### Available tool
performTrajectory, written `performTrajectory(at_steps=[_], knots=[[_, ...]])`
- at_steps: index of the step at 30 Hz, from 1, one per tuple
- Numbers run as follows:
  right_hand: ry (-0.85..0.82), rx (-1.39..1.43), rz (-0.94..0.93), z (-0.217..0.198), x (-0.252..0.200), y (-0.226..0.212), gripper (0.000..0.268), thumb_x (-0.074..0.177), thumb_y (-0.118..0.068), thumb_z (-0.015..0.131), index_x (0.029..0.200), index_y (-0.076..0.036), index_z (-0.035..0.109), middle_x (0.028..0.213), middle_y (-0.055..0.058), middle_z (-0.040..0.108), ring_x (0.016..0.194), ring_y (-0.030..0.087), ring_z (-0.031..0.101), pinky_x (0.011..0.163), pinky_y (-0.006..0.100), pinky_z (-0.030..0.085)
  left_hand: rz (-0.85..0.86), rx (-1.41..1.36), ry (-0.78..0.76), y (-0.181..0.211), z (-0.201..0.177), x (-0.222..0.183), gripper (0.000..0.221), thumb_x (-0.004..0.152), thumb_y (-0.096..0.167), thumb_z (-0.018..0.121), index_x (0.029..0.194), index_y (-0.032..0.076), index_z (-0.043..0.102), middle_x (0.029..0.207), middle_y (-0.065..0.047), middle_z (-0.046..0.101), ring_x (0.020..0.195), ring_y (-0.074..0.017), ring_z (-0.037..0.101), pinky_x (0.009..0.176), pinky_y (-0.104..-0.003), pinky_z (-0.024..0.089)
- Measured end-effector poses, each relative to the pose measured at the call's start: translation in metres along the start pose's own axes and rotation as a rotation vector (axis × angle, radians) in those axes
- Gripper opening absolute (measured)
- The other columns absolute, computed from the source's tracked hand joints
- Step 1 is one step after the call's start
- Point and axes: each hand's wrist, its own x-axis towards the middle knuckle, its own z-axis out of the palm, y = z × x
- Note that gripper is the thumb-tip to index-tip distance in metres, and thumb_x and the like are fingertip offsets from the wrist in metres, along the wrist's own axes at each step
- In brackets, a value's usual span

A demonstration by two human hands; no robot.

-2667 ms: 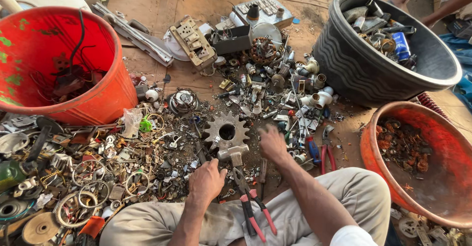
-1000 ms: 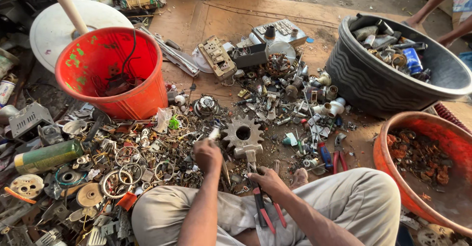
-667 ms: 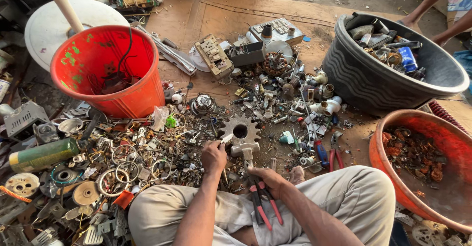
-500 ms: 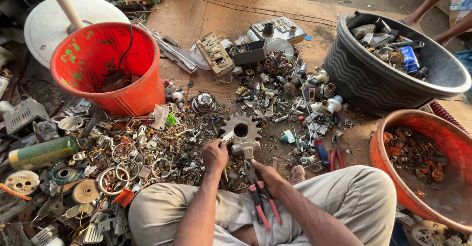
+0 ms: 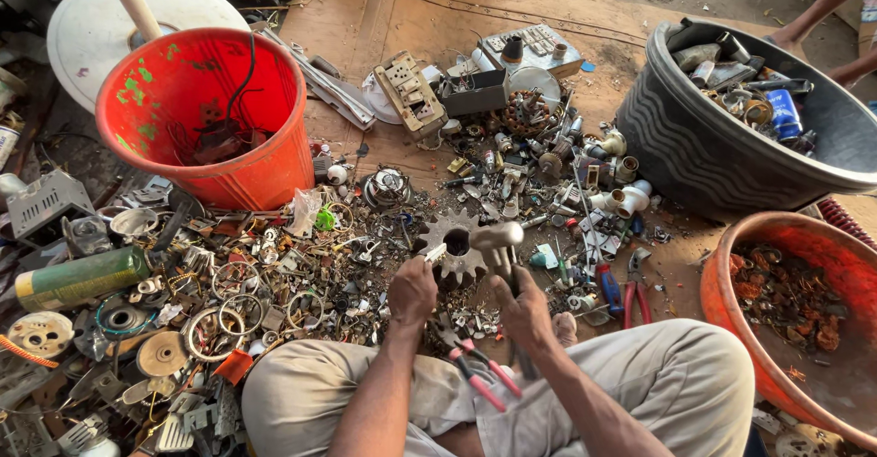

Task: The person sits on the floor surrounded by scrap metal and uses a hammer and pliers to dismantle a metal gear-like component. They repeatedly strike the object with the hammer and use pliers to pull out small metal pieces, which are then discarded into a nearby red bucket.

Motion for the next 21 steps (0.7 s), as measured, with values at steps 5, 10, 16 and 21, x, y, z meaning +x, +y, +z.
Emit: performTrajectory(at_steps=[5, 10, 16, 21], knots=[[-0.066, -0.281, -0.105, 0.013, 0.008, -0.011, 0.04, 0.097, -0.039, 0.057, 0.126, -0.012, 0.058, 0.086, 0.011, 0.072, 0.069, 0.024, 0.07, 0.062, 0.043, 0.057, 0.092, 0.092, -0.004, -0.002, 0.008, -0.003, 0.028, 0.107, 0.011, 0.047, 0.087, 0.002, 0.065, 0.07, -0.011, 0.066, 0.048, -0.0155, 0.061, 0.035, -0.03, 0.05], [-0.123, -0.458, -0.19, 0.037, 0.026, 0.002, 0.038, 0.101, -0.044, 0.059, 0.118, -0.01, 0.061, 0.09, 0.019, 0.072, 0.082, 0.036, 0.068, 0.072, 0.049, 0.052, 0.254, 0.048, 0.234, -0.003, 0.004, -0.005, 0.027, 0.103, 0.007, 0.043, 0.089, 0.005, 0.067, 0.073, -0.016, 0.068, 0.054, -0.0195, 0.062, 0.042, -0.03, 0.051], [-0.029, -0.242, -0.207, 0.032, 0.012, 0.01, 0.043, 0.094, -0.041, 0.057, 0.122, -0.009, 0.058, 0.086, 0.017, 0.073, 0.075, 0.034, 0.073, 0.068, 0.047, 0.056, 0.204, 0.074, 0.142, -0.004, 0.011, -0.004, 0.026, 0.099, 0.01, 0.045, 0.083, 0.002, 0.065, 0.071, -0.016, 0.068, 0.051, -0.021, 0.064, 0.038, -0.031, 0.051], [-0.071, -0.401, -0.174, 0.039, 0.025, 0.014, 0.045, 0.097, -0.041, 0.056, 0.129, -0.009, 0.055, 0.088, 0.017, 0.071, 0.077, 0.034, 0.071, 0.069, 0.047, 0.054, 0.11, -0.017, -0.005, 0.0, 0.005, -0.004, 0.033, 0.106, 0.009, 0.04, 0.088, -0.001, 0.065, 0.073, -0.018, 0.068, 0.049, -0.021, 0.065, 0.031, -0.031, 0.05]])
